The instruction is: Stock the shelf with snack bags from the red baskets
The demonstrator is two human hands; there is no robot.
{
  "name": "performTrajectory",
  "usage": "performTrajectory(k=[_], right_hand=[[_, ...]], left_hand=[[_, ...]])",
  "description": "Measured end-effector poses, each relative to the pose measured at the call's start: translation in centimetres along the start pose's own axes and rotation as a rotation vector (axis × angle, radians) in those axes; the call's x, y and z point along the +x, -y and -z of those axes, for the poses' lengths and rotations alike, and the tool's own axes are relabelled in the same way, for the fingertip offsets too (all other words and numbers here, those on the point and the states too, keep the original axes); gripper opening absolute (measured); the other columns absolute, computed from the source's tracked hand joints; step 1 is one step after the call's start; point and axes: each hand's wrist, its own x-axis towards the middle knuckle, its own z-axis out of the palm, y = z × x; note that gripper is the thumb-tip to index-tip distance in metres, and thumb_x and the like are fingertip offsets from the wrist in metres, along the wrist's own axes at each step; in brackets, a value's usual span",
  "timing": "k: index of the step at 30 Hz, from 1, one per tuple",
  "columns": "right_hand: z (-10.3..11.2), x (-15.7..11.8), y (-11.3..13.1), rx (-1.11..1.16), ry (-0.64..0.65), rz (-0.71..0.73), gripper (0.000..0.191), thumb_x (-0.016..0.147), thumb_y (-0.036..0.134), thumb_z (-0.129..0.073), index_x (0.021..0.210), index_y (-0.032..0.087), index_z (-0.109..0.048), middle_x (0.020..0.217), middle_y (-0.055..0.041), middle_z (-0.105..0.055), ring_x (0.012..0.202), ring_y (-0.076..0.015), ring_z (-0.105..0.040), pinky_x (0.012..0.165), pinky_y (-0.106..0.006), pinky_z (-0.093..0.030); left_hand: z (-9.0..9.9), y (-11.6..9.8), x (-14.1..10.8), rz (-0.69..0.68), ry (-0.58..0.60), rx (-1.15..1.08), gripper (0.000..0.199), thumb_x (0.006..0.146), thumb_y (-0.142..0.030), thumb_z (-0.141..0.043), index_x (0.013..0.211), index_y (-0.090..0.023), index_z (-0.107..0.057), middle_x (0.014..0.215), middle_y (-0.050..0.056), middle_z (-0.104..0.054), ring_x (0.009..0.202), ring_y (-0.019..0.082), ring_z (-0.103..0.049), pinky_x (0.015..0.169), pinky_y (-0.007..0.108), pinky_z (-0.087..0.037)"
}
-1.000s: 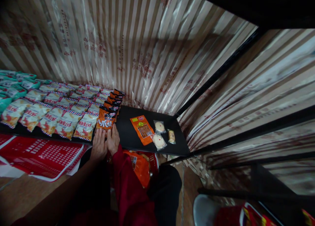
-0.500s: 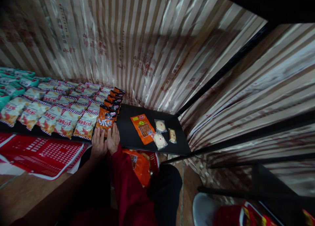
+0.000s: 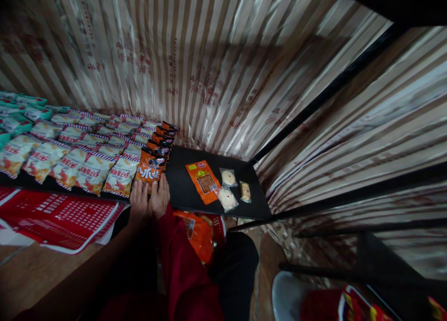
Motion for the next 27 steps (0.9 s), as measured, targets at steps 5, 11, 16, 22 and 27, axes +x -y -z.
performTrajectory(k=[5, 11, 16, 22, 27], right_hand=[[-0.1, 0.2, -0.1, -0.009, 0.023, 0.01, 0.057, 0.096, 0.039, -0.021, 0.141, 0.008, -0.038, 0.148, -0.011, -0.036, 0.138, -0.0181, -0.033, 0.115, -0.036, -0.023], [-0.1, 0.2, -0.5, -0.002, 0.0, 0.002, 0.059, 0.095, 0.041, -0.024, 0.141, 0.007, -0.038, 0.148, -0.0122, -0.037, 0.139, -0.0177, -0.031, 0.115, -0.035, -0.023], [0.3, 0.1, -0.8, 0.106, -0.045, -0.023, 0.06, 0.093, 0.043, -0.026, 0.138, 0.006, -0.041, 0.146, -0.0142, -0.04, 0.137, -0.0188, -0.035, 0.114, -0.037, -0.026], [0.9, -0.3, -0.9, 0.221, -0.099, -0.067, 0.061, 0.092, 0.048, -0.028, 0.136, 0.009, -0.045, 0.142, -0.0146, -0.046, 0.133, -0.0194, -0.041, 0.112, -0.037, -0.029], [1.4, -1.0, -0.7, 0.251, -0.111, -0.104, 0.06, 0.092, 0.046, -0.029, 0.134, 0.007, -0.047, 0.14, -0.0159, -0.048, 0.131, -0.0203, -0.043, 0.111, -0.036, -0.03]], left_hand=[[-0.4, 0.2, -0.1, 0.018, 0.049, 0.001, 0.051, 0.094, -0.019, -0.032, 0.144, -0.009, -0.029, 0.148, 0.022, -0.03, 0.142, 0.028, -0.018, 0.111, 0.05, -0.027], [-0.2, -0.1, -0.1, 0.015, 0.032, 0.002, 0.055, 0.093, -0.02, -0.035, 0.146, -0.009, -0.025, 0.15, 0.022, -0.025, 0.142, 0.029, -0.018, 0.11, 0.051, -0.028], [0.3, -0.3, 0.0, 0.008, 0.042, -0.041, 0.061, 0.091, -0.024, -0.04, 0.146, -0.006, -0.021, 0.152, 0.023, -0.02, 0.143, 0.031, -0.013, 0.11, 0.052, -0.027], [1.1, -0.5, 0.1, -0.003, 0.067, -0.068, 0.06, 0.091, -0.023, -0.038, 0.146, -0.005, -0.021, 0.153, 0.023, -0.017, 0.143, 0.03, -0.009, 0.111, 0.051, -0.023], [1.7, -0.7, 0.0, -0.041, 0.087, -0.089, 0.059, 0.091, -0.02, -0.037, 0.146, -0.006, -0.021, 0.153, 0.022, -0.016, 0.143, 0.03, -0.01, 0.111, 0.052, -0.023]])
